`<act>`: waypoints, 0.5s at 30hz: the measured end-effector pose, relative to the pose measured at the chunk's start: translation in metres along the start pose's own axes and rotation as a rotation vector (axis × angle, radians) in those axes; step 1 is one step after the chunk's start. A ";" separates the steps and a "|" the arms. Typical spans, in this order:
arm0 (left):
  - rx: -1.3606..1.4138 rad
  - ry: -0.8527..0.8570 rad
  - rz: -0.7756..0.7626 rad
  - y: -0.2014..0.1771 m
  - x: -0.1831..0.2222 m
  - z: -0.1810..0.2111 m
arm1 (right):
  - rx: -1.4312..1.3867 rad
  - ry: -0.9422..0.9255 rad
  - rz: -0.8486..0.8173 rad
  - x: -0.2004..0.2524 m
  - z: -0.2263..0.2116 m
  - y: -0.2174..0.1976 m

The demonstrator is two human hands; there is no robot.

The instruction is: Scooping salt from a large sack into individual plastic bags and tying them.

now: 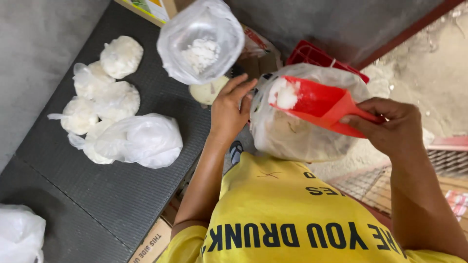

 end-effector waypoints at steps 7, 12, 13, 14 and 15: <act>-0.472 0.134 0.385 -0.041 -0.010 -0.016 | 0.178 -0.216 -0.101 -0.119 -0.056 0.057; -0.619 0.168 0.310 -0.038 -0.035 -0.049 | 0.293 -0.330 -0.176 -0.189 -0.056 0.129; -0.602 0.155 0.277 -0.040 -0.041 -0.056 | 0.293 -0.392 -0.178 -0.199 -0.054 0.142; -0.585 0.143 0.245 -0.041 -0.047 -0.063 | 0.293 -0.455 -0.180 -0.208 -0.051 0.155; -0.583 0.140 0.239 -0.046 -0.047 -0.064 | 0.293 -0.449 -0.183 -0.216 -0.044 0.164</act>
Point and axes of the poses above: each hand's wrist, its own x-axis away from the middle knuckle, its own y-axis out of the palm, z = x × y, the point moved 7 cm from there along -x, towards the middle knuckle, and after that the axes turned 13 degrees about -y, right-handed, at the moved point
